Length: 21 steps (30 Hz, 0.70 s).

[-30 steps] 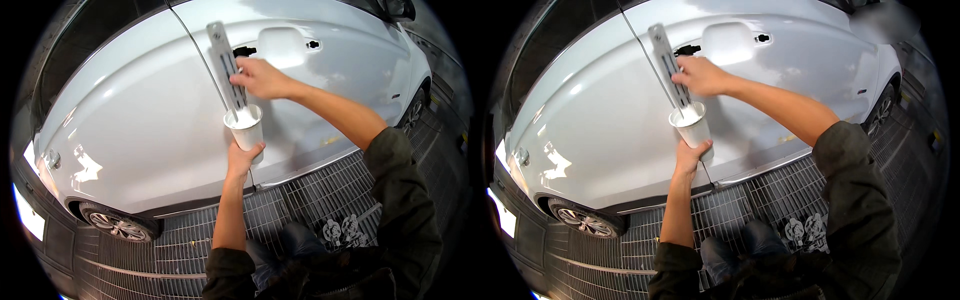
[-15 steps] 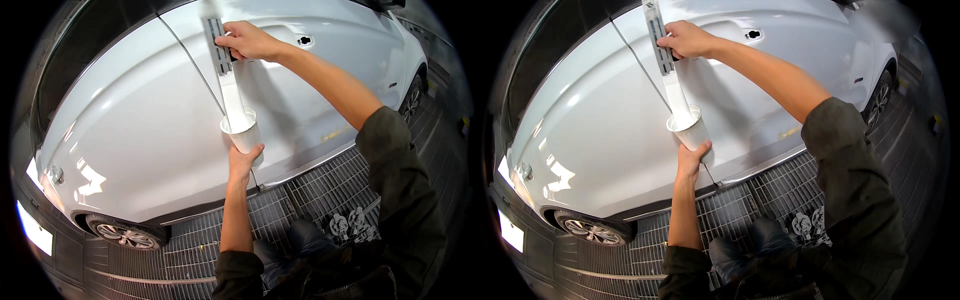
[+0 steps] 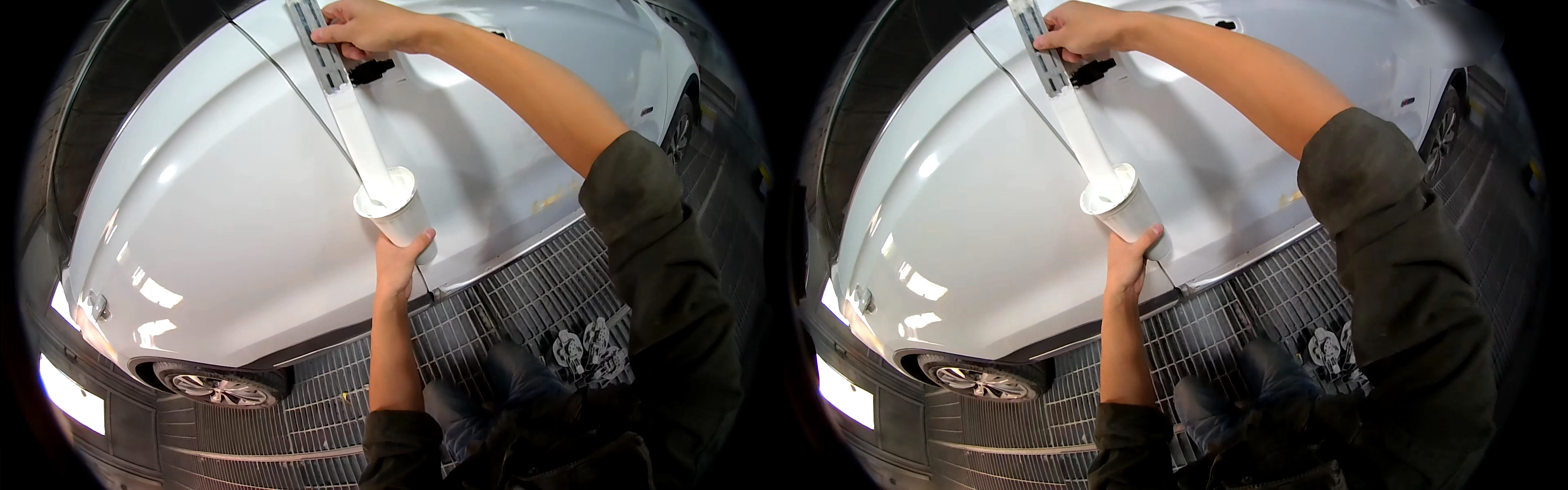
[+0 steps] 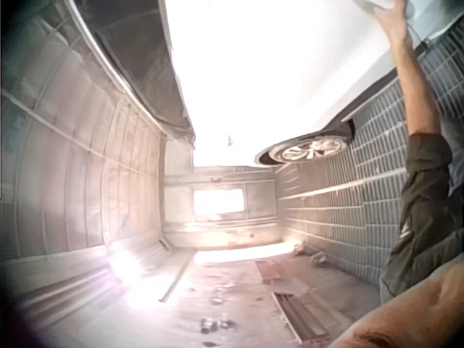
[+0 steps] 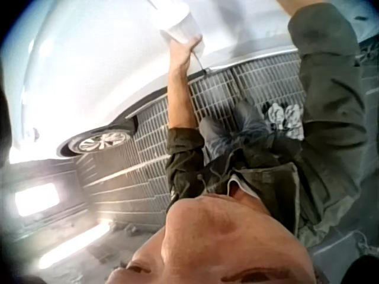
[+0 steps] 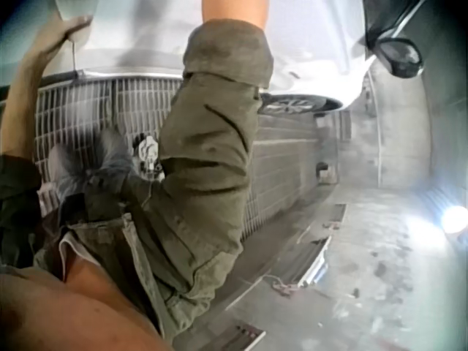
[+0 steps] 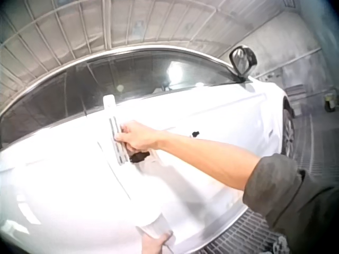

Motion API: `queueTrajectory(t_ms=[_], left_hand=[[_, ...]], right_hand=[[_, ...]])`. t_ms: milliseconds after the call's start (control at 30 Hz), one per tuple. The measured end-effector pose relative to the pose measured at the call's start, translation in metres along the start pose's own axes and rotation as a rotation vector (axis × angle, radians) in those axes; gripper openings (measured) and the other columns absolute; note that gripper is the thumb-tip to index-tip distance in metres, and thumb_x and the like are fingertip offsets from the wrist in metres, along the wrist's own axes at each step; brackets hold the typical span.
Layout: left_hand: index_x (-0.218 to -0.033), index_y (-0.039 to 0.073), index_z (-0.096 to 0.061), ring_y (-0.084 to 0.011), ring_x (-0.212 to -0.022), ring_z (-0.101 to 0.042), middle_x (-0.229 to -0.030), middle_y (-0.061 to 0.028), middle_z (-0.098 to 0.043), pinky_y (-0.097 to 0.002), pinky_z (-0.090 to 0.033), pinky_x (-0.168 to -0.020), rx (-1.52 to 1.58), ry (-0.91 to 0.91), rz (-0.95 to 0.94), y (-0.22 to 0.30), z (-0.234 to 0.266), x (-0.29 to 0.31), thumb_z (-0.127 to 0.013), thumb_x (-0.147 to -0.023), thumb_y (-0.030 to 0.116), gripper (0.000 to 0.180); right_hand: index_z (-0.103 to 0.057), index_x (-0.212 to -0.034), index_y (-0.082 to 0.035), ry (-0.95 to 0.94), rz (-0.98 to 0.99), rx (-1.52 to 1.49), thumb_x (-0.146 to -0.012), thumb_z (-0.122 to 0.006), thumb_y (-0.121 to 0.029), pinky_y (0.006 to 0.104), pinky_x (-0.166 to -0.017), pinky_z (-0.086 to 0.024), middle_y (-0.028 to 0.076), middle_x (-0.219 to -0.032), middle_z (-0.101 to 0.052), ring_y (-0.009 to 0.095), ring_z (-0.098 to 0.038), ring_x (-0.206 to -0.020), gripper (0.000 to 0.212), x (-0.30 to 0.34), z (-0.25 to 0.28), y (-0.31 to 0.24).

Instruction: The person uses a metal spreader to apply a white paste from a cup onto the body panels of a white car. They repeatedly dip the spreader into the cup and smooth the substance onto the hood, front fender, and side door, working in a systematic manner across different sections of the vehicle.

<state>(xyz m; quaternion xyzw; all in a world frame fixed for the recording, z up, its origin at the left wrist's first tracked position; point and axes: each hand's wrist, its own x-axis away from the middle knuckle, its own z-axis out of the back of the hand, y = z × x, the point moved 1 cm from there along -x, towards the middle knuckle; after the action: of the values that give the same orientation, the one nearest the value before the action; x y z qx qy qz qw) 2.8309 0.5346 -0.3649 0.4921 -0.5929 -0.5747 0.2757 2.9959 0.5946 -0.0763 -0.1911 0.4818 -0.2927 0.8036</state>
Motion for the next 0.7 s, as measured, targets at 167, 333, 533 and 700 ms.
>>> queueTrajectory(t_ms=[167,333,533,700], left_hand=[[-0.121,-0.004,-0.053,-0.021,-0.099,-0.06,-0.109,-0.0117,-0.061,-0.0355,-0.049,-0.086,0.005,0.012,-0.031,0.0,0.008,0.002,-0.079,-0.075,0.007,0.054],[-0.118,-0.004,-0.054,-0.0208,-0.097,-0.06,-0.107,-0.0116,-0.062,-0.0354,-0.05,-0.084,-0.004,-0.017,-0.037,0.003,0.001,-0.003,-0.079,-0.073,0.009,0.053],[-0.117,-0.004,-0.055,-0.0196,-0.094,-0.061,-0.105,-0.0107,-0.062,-0.0344,-0.05,-0.08,-0.017,0.004,-0.017,0.012,0.002,0.001,-0.081,-0.07,0.011,0.055],[-0.116,-0.004,-0.056,-0.0195,-0.095,-0.061,-0.105,-0.0105,-0.063,-0.0343,-0.05,-0.081,-0.03,-0.008,-0.002,0.009,0.004,-0.002,-0.081,-0.071,0.012,0.054]], right_hand=[[-0.055,-0.067,-0.004,0.001,0.016,0.007,-0.097,-0.055,-0.016,0.031,-0.038,-0.032,0.003,-0.049,-0.05,0.012,-0.045,-0.04,0.032,-0.005,-0.008,0.004],[-0.056,-0.07,-0.003,0.035,-0.005,0.039,-0.097,-0.055,-0.015,0.031,-0.037,-0.029,0.003,-0.05,-0.049,0.012,-0.044,-0.04,0.029,0.0,-0.001,-0.008],[-0.057,-0.078,-0.003,0.021,-0.031,-0.025,-0.098,-0.054,-0.015,0.0294,-0.036,-0.025,0.001,-0.05,-0.046,0.01,-0.039,-0.038,0.024,-0.004,-0.007,-0.003],[-0.056,-0.079,-0.006,0.068,-0.095,0.074,-0.099,-0.054,-0.02,0.0278,-0.036,-0.025,0.0,-0.051,-0.046,0.009,-0.038,-0.039,0.025,0.003,-0.007,-0.008]])
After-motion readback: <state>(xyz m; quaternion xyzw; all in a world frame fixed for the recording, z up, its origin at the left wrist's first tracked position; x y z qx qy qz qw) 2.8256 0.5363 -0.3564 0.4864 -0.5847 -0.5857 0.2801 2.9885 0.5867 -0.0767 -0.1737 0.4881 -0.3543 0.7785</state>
